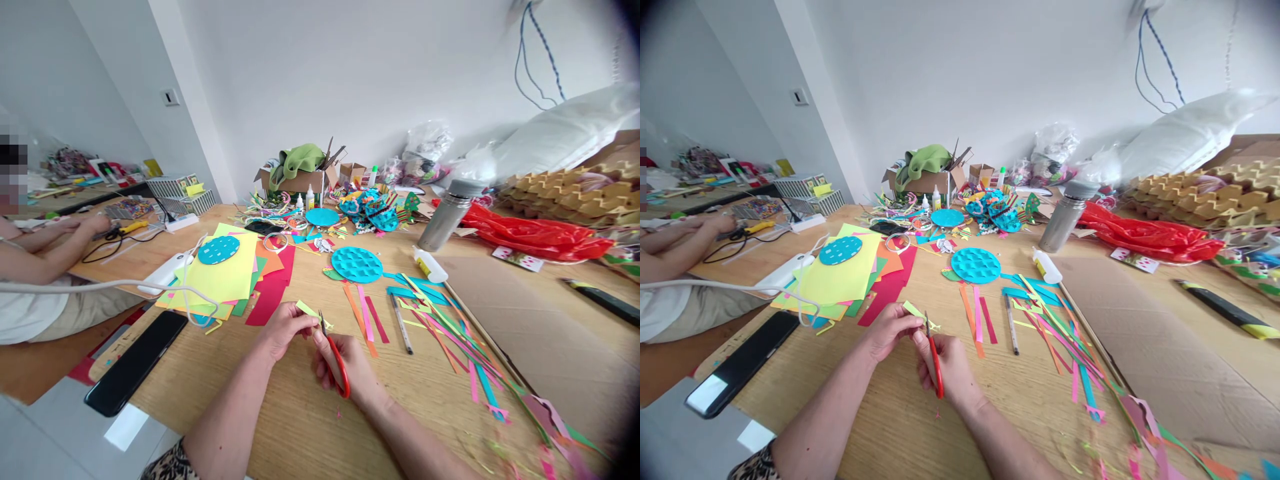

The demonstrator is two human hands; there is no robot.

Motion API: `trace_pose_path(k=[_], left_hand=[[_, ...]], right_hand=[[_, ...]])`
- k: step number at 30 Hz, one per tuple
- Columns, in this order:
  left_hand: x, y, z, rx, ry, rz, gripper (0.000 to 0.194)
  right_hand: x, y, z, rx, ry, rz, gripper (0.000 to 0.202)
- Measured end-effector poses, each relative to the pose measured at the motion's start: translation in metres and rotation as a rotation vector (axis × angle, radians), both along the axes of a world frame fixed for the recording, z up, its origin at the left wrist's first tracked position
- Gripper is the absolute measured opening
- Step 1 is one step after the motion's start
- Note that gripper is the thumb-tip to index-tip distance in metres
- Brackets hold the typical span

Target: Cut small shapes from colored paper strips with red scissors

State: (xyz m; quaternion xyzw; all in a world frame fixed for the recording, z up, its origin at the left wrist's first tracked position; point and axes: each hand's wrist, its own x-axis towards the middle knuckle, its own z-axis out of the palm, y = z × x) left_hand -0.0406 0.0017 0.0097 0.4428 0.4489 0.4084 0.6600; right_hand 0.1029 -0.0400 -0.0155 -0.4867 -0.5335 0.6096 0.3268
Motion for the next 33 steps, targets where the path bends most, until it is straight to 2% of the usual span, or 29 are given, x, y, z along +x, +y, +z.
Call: trace_pose_path(k=[33], left_hand=[[0.0075, -0.0016, 0.0031, -0.016, -0.033, 0.015, 0.018]], right_hand=[[0.0042, 0.0043, 0.0048, -0.001, -0.029, -0.007, 0.056]])
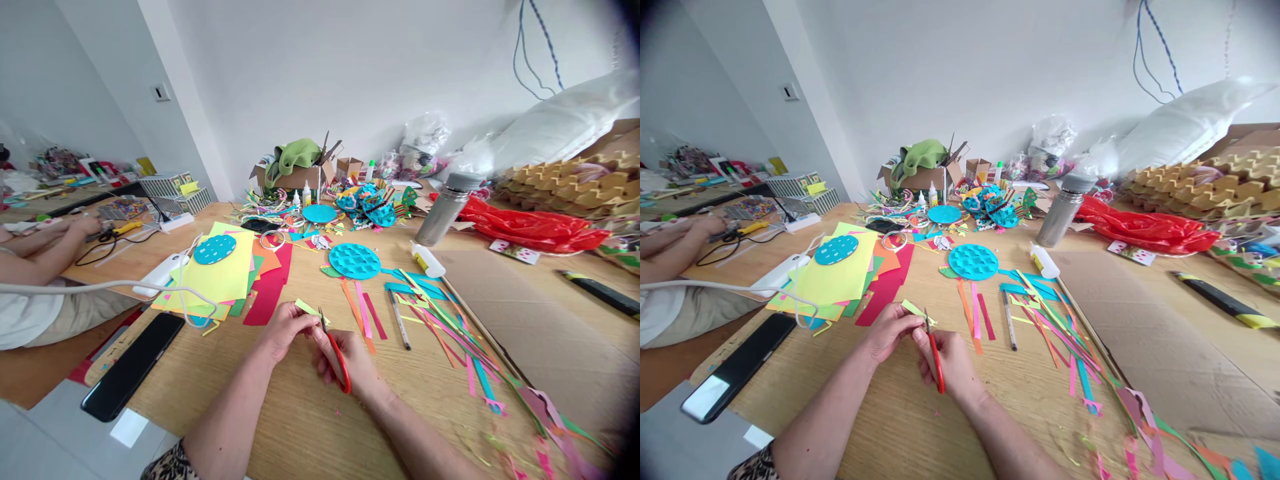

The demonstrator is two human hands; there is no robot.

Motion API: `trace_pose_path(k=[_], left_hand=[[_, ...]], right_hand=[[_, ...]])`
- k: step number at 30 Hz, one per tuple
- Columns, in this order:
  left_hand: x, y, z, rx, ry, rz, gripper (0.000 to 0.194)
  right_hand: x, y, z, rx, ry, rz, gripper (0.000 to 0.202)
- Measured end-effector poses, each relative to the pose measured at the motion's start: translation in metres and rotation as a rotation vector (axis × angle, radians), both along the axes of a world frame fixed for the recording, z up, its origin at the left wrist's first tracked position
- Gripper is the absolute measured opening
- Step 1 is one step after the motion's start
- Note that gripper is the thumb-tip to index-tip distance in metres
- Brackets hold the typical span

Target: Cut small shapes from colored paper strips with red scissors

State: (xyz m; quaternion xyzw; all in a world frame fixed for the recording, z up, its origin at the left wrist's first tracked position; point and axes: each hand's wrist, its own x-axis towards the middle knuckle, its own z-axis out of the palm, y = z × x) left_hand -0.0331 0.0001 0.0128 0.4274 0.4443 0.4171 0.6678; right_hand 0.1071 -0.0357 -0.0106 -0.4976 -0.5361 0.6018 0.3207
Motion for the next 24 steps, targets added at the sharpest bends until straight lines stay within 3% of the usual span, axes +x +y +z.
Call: trace_pose_path(k=[12, 24], left_hand=[[0.008, 0.012, 0.006, 0.002, 0.083, -0.081, 0.013], [0.008, 0.008, 0.0, 0.03, -0.05, -0.056, 0.016]], right_hand=[[0.009, 0.008, 0.002, -0.001, 0.022, 0.007, 0.056], [0.018, 0.009, 0.011, 0.07, 0.03, 0.088, 0.057]])
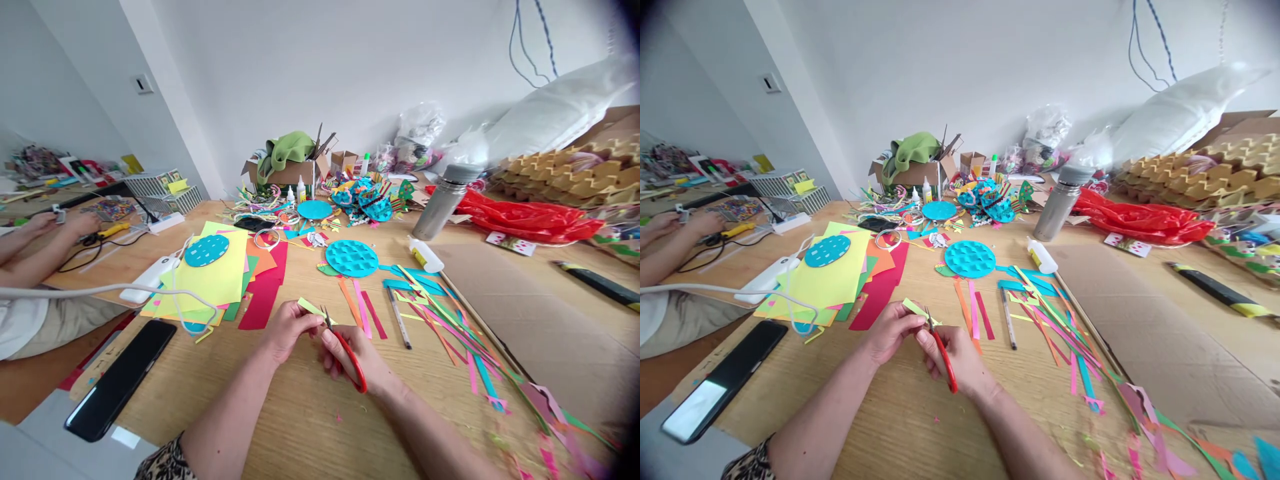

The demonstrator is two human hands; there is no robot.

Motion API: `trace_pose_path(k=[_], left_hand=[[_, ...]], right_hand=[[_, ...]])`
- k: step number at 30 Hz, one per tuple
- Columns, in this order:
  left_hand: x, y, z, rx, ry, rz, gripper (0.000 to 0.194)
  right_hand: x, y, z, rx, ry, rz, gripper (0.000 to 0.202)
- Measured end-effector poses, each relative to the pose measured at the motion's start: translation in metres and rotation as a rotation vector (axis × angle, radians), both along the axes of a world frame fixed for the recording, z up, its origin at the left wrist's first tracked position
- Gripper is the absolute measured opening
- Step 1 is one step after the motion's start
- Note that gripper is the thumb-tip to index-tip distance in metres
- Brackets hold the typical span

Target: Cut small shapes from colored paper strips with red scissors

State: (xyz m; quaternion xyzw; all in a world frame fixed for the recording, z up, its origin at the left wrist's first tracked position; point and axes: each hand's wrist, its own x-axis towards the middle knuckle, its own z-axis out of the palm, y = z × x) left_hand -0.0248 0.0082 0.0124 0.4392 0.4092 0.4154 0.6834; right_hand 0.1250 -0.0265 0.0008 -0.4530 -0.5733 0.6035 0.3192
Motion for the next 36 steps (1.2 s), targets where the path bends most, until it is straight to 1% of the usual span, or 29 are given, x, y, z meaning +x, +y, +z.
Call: trace_pose_path(k=[3, 11, 21, 26, 30, 36], left_hand=[[-0.001, 0.0, -0.002, 0.009, 0.014, 0.006, 0.016], [-0.002, 0.001, -0.006, 0.056, 0.05, 0.021, 0.015], [-0.003, 0.002, -0.009, 0.051, 0.066, 0.001, 0.014], [-0.002, 0.001, -0.008, 0.049, 0.067, -0.017, 0.018], [-0.002, 0.001, -0.008, 0.046, 0.067, -0.002, 0.017], [-0.002, 0.002, -0.007, 0.033, 0.076, -0.014, 0.017]], right_hand=[[0.001, 0.001, 0.0, 0.018, -0.001, 0.027, 0.06], [0.001, 0.004, -0.009, 0.02, -0.036, 0.024, 0.06], [-0.001, 0.004, -0.011, 0.005, -0.057, -0.02, 0.056], [-0.001, 0.004, -0.011, 0.017, -0.066, -0.018, 0.057], [-0.001, 0.004, -0.012, 0.014, -0.057, -0.015, 0.058], [-0.001, 0.003, -0.012, 0.009, -0.055, -0.008, 0.055]])
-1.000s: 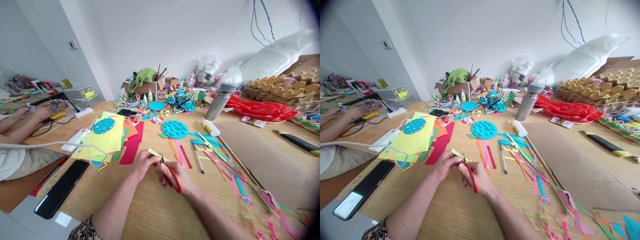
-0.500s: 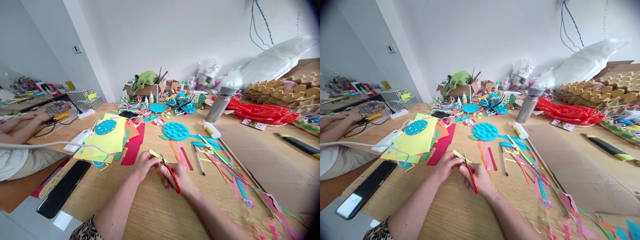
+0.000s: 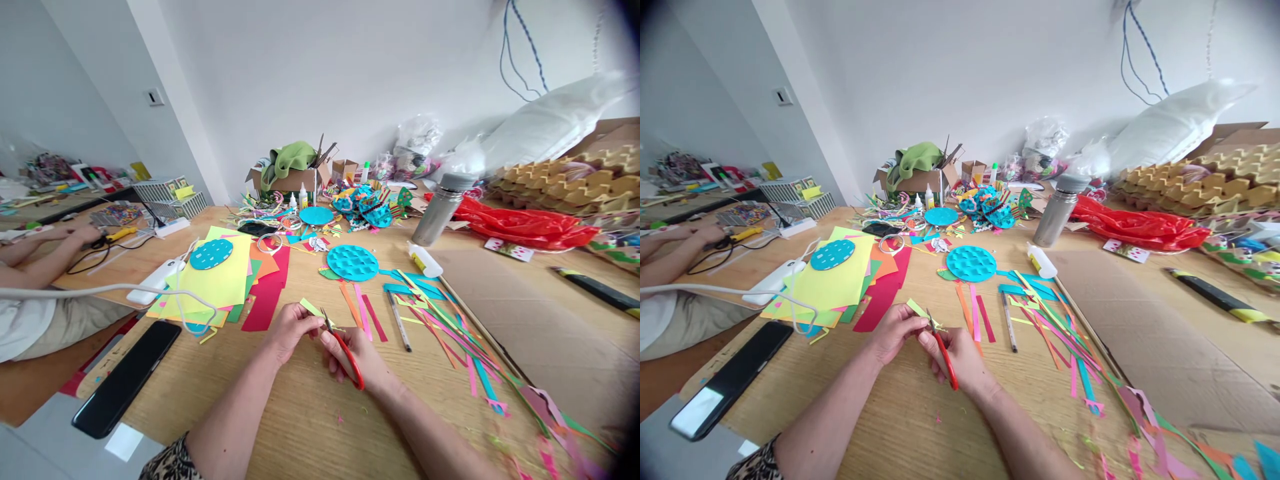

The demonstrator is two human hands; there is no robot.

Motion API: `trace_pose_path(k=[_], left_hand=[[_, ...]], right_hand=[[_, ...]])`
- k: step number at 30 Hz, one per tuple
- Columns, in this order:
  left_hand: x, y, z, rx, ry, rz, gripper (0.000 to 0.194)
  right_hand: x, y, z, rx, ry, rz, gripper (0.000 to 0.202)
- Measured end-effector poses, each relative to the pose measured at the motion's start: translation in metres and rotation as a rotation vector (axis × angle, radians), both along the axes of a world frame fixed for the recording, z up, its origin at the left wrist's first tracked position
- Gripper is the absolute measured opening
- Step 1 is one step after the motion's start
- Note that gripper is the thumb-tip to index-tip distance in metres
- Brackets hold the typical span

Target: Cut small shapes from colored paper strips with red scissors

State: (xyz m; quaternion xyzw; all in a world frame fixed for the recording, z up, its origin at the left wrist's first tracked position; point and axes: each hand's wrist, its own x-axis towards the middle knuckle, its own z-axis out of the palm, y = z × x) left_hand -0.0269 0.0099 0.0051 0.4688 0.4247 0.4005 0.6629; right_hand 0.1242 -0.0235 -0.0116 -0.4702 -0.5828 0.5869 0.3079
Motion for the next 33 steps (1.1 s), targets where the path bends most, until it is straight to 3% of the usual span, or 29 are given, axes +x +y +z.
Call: trace_pose_path(k=[33], left_hand=[[0.0011, -0.0007, -0.0003, -0.02, 0.034, 0.04, 0.02]], right_hand=[[-0.0007, -0.0016, 0.0022, -0.002, 0.0, -0.023, 0.053]])
